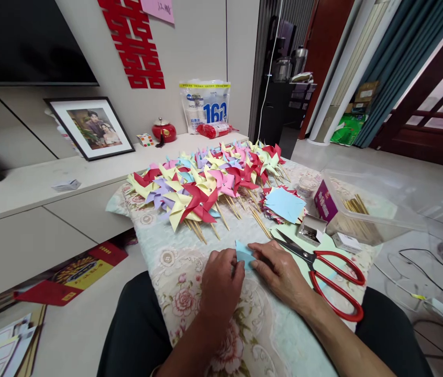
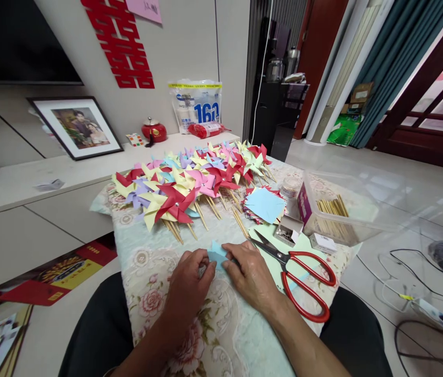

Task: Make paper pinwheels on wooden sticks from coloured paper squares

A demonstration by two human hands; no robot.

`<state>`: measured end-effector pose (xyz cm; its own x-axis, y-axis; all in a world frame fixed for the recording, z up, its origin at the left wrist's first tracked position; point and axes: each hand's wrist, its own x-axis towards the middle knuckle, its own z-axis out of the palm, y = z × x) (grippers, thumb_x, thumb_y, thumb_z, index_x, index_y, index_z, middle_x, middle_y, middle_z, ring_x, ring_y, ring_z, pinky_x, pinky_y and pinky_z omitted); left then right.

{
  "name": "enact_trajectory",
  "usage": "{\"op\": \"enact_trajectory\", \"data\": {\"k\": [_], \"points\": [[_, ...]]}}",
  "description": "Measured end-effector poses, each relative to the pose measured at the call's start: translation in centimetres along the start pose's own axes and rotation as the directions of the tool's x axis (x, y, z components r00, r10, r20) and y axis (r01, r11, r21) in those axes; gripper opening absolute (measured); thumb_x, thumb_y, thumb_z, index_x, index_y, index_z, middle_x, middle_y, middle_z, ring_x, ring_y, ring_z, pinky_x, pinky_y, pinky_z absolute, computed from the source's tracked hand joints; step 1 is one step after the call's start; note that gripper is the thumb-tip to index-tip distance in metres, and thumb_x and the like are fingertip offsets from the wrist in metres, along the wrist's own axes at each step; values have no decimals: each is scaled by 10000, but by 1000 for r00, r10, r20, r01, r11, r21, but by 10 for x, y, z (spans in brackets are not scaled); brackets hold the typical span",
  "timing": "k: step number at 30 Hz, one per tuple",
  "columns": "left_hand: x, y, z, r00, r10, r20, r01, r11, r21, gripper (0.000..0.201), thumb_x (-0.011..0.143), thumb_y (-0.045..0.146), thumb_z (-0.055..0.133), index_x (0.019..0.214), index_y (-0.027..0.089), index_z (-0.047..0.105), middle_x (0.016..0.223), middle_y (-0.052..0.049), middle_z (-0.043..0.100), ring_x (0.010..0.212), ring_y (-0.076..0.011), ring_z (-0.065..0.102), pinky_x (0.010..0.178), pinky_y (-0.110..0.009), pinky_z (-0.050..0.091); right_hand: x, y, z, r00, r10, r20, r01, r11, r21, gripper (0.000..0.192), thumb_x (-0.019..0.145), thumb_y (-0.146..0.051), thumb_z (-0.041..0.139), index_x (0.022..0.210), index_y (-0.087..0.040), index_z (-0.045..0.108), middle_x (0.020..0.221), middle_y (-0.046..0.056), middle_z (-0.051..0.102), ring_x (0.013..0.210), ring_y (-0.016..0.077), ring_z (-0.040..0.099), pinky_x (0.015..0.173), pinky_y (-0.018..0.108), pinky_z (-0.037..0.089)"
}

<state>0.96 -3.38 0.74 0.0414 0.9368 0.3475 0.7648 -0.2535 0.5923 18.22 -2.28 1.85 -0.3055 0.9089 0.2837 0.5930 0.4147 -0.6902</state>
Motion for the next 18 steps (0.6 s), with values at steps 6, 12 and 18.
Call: {"op": "enact_trajectory", "data": {"k": [6,12,18], "points": [[1,-2,4,999,-32,-7,32,999,-28,247,833,121,643,1059,209,600,800,-14,666,813,-245,621,721,-378,512,7,2,7,999,32,-4,-32,998,-45,262,952,-208,538,1171,-216,680,1007,90,720,937,242,660,840,379,515],[0,-2,6,998,-7,-61,6,1000,-4,363,796,90,647,1126,210,554,885,-30,664,841,-249,630,755,-404,529,8,5,9,998,67,8,-66,993,-100,264,940,-186,538,1165,-196,674,952,79,704,889,235,655,812,372,511],[-2,-3,7,996,25,-86,-25,1000,1,217,806,75,609,954,224,553,928,-43,622,890,-248,625,769,-404,540,8,5,10,998,61,-2,-61,987,-146,269,929,-182,548,1168,-207,670,973,78,711,908,239,658,810,369,507]]}}
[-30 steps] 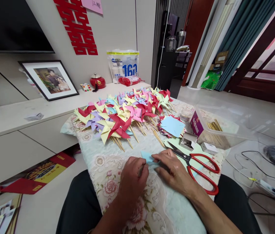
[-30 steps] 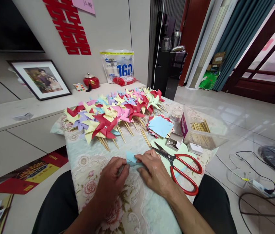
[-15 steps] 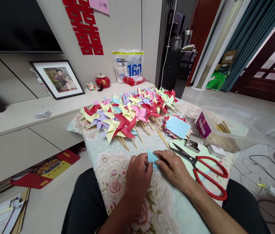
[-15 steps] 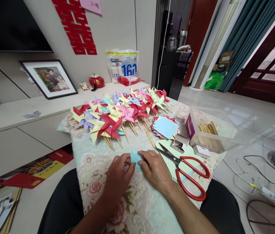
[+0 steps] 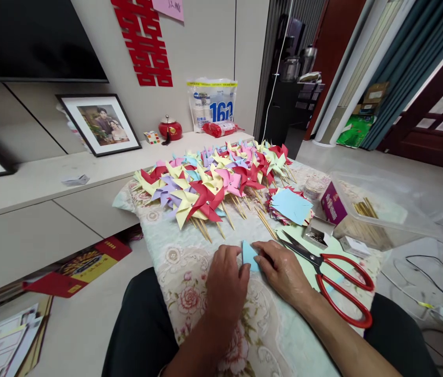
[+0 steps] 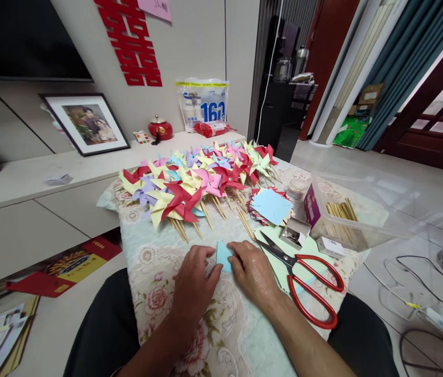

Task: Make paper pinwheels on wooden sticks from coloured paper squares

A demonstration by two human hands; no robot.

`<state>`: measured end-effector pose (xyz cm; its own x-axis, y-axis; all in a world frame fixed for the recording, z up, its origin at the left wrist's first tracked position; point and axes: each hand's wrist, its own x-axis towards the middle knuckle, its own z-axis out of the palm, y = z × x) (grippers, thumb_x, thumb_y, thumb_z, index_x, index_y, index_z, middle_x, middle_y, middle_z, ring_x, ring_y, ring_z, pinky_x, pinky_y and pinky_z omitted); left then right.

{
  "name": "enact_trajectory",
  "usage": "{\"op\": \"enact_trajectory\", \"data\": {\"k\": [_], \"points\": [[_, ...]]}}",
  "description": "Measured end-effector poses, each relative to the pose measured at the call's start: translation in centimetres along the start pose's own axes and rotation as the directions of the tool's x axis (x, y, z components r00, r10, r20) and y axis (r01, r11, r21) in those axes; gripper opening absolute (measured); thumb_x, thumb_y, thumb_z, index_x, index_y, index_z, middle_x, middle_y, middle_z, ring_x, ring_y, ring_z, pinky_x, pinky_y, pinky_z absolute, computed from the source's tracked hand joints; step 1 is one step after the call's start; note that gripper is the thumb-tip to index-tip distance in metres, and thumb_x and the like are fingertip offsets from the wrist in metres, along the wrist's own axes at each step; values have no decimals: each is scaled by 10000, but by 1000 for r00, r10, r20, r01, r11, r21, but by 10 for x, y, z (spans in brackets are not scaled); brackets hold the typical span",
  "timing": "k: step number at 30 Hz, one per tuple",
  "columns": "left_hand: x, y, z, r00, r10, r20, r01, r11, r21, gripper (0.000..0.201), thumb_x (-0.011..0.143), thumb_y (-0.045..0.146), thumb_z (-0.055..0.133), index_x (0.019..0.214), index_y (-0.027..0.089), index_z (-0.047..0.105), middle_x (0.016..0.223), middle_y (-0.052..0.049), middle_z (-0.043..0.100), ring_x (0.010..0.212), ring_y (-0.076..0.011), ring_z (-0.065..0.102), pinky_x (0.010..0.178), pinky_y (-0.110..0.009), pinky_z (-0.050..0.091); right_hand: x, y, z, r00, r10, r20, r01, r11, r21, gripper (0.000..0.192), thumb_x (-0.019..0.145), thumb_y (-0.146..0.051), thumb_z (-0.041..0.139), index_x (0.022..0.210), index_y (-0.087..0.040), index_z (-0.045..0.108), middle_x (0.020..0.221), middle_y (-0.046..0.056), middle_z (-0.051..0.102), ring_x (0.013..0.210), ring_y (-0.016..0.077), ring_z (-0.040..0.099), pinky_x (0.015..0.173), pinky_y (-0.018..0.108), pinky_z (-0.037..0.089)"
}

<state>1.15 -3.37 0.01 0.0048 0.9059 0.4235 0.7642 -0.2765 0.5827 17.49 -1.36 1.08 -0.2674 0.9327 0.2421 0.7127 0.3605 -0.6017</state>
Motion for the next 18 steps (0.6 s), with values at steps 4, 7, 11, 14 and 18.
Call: {"op": "enact_trajectory", "data": {"k": [4,7,11,14,18], "points": [[-2,-1,0,998,50,30,-50,999,0,166,818,54,601,853,216,587,906,-39,611,867,-231,614,773,-390,534,1,0,1,1000,8,5,-8,1000,-28,282,919,-173,556,1173,-212,671,975,78,715,902,238,658,804,367,511],[-2,-1,-1,997,61,52,-62,998,15,138,846,84,611,796,212,609,877,-42,611,845,-230,598,759,-385,525,2,-1,2,1000,15,11,-15,999,-42,281,915,-167,556,1170,-206,668,963,79,709,902,240,657,805,367,512],[-3,-1,0,996,67,56,-70,997,40,122,856,106,632,789,208,634,856,-41,621,840,-234,586,753,-385,513,1,-2,2,1000,19,19,-18,998,-59,261,917,-159,547,1142,-191,675,941,80,695,885,240,657,796,365,510],[-3,-2,0,997,58,59,-61,997,41,125,863,105,630,788,202,650,843,-42,629,832,-235,580,752,-390,506,1,-4,2,1000,18,22,-16,997,-71,258,917,-147,542,1135,-176,676,946,86,689,890,242,658,803,366,507],[-3,-2,0,998,41,53,-43,999,27,126,856,98,635,788,200,663,839,-44,639,834,-238,581,757,-394,502,1,-5,2,999,15,31,-12,996,-91,254,921,-141,533,1130,-181,670,941,83,674,889,237,651,800,358,507]]}}
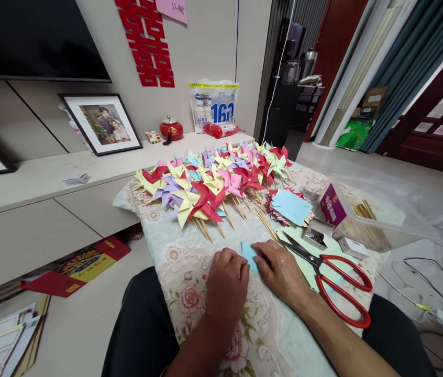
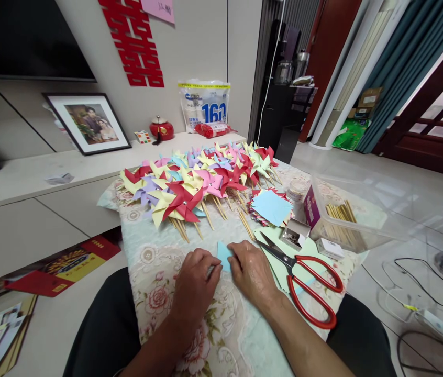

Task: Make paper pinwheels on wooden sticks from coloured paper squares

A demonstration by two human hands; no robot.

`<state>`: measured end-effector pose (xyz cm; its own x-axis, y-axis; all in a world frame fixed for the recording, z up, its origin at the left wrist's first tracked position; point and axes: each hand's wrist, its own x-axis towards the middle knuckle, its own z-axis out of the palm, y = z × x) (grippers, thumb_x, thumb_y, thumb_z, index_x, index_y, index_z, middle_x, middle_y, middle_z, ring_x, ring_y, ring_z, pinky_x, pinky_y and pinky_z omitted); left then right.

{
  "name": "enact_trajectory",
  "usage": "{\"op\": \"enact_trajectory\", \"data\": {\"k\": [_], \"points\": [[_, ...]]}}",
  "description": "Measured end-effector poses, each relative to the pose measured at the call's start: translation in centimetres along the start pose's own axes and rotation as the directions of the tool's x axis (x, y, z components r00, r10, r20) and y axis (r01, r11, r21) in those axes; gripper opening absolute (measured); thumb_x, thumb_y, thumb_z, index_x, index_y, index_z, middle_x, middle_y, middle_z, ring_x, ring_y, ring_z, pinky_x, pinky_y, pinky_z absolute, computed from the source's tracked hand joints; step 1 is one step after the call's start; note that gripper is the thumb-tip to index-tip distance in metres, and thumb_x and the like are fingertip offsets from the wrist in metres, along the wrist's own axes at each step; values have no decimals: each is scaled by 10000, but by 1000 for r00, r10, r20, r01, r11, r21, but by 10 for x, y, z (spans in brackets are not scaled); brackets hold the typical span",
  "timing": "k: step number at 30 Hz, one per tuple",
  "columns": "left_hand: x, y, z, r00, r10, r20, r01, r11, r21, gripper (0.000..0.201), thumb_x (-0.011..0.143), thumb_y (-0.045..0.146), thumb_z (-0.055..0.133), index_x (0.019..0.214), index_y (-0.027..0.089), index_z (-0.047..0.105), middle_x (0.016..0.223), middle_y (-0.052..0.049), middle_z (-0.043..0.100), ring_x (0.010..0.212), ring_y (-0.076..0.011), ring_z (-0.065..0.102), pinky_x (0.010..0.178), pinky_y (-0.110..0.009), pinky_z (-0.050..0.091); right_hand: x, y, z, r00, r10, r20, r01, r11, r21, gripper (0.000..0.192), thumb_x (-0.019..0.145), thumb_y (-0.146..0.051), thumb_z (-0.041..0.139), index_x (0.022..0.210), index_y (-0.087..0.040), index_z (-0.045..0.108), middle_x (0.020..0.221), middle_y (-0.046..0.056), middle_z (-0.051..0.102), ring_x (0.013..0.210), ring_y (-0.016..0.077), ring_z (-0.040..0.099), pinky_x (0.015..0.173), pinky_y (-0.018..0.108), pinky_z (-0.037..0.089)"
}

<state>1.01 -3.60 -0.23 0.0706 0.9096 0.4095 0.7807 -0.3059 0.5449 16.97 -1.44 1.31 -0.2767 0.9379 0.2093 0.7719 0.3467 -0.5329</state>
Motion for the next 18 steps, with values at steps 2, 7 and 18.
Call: {"op": "enact_trajectory", "data": {"k": [2,7,18], "points": [[1,0,0,1000,-9,-1,9,1000,-12,128,856,100,636,782,201,665,834,-42,640,831,-236,582,758,-392,501,-1,-1,-1,1000,-8,-3,8,1000,-19,236,923,-140,532,1110,-183,670,921,82,659,872,238,640,783,358,507],[3,-1,-4,998,-42,46,45,997,-63,127,872,117,623,789,195,679,846,-52,648,854,-244,582,786,-403,495,-10,-7,-2,978,-160,-135,153,986,-59,234,947,-113,486,1102,-180,648,937,106,635,909,257,584,800,391,495],[8,-6,-11,978,-92,187,117,985,-127,158,884,101,573,877,169,716,940,-83,662,939,-263,587,865,-425,479,-33,-10,-3,937,-349,9,348,935,-73,349,927,-7,473,1202,-169,614,1035,118,665,960,260,578,814,405,504]]}}
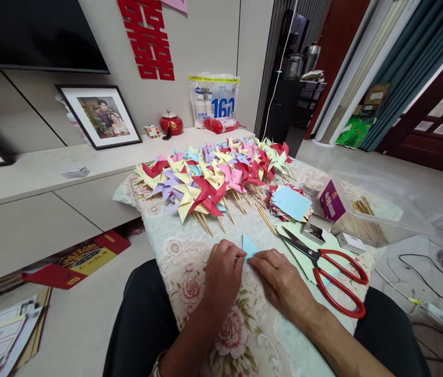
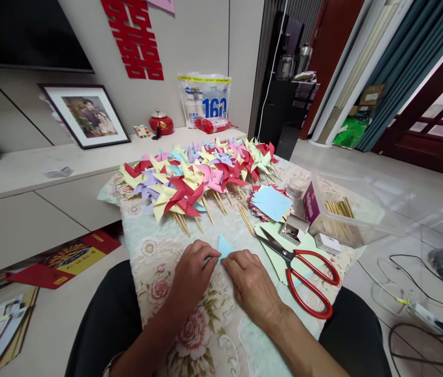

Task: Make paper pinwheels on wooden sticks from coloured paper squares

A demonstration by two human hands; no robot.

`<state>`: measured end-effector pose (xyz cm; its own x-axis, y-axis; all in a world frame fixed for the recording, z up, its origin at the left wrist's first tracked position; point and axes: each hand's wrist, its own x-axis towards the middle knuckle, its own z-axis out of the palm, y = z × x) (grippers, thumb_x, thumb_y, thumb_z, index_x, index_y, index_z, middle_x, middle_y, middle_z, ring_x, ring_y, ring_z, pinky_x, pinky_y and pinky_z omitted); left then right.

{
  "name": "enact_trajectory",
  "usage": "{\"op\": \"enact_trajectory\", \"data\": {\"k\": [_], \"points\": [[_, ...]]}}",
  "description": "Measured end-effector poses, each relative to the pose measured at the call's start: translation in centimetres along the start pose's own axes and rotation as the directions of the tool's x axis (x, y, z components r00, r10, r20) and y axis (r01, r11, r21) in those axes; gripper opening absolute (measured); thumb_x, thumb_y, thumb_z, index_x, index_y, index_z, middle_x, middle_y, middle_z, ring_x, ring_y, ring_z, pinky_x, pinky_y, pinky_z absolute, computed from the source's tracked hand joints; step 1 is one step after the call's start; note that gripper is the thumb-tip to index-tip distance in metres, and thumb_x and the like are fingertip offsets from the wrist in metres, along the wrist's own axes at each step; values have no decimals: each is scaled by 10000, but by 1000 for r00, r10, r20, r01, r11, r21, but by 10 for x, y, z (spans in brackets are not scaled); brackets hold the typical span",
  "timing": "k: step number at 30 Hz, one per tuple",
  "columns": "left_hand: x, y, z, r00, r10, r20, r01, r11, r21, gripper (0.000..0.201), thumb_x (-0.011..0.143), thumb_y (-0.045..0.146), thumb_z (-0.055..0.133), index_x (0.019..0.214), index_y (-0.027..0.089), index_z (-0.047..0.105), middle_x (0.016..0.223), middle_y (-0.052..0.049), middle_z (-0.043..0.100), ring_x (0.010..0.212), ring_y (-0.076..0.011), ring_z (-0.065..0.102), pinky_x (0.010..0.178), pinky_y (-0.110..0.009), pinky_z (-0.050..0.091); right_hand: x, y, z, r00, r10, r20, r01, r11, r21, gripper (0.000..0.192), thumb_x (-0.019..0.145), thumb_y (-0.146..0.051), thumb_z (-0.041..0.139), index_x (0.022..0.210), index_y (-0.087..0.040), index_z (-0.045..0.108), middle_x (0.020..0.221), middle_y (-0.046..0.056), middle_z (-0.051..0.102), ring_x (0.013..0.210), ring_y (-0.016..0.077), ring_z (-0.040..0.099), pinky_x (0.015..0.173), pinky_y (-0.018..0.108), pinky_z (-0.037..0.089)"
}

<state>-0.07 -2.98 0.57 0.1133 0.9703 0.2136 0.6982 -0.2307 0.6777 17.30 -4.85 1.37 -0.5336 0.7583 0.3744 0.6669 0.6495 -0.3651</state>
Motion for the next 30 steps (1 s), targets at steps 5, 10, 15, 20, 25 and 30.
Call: {"op": "enact_trajectory", "data": {"k": [5,10,15,20,25,30], "points": [[1,-4,0,999,25,22,-25,1000,-6,217,914,99,506,909,159,714,965,-100,657,943,-264,588,870,-429,474,-2,-2,2,997,-18,74,28,990,-141,317,958,-50,484,1231,-153,609,1068,128,644,940,268,546,781,410,465],[4,-9,-2,998,43,52,-44,999,4,258,897,53,487,925,163,719,969,-98,652,943,-258,593,861,-416,473,0,-6,2,992,-15,127,46,969,-244,262,984,-128,526,1229,-160,611,1050,109,626,918,263,526,760,397,427],[5,-7,-4,996,35,76,-36,999,12,216,898,70,522,917,169,713,969,-90,652,953,-257,596,867,-415,470,2,-9,1,988,-20,153,64,954,-292,201,971,-140,559,1156,-159,635,1008,91,623,882,256,523,732,388,396],[4,1,-5,997,1,73,-4,999,34,103,885,114,602,885,166,691,969,-84,655,961,-260,590,882,-418,462,1,-9,2,991,-51,124,84,959,-270,187,960,-105,558,1127,-133,637,1032,108,639,889,259,524,742,388,401],[4,4,-4,998,-7,61,3,998,65,84,865,99,625,876,170,666,964,-77,654,961,-262,581,877,-414,456,-1,-9,1,993,-74,91,95,963,-253,185,946,-80,559,1102,-120,651,1012,121,657,872,260,536,735,391,422],[5,4,-5,997,-17,77,12,998,61,103,845,86,624,882,174,662,971,-75,648,971,-264,570,888,-415,443,-2,-5,-2,997,-71,-31,66,987,-149,254,945,-51,502,1136,-128,651,1016,134,668,916,263,570,768,394,460]]}}
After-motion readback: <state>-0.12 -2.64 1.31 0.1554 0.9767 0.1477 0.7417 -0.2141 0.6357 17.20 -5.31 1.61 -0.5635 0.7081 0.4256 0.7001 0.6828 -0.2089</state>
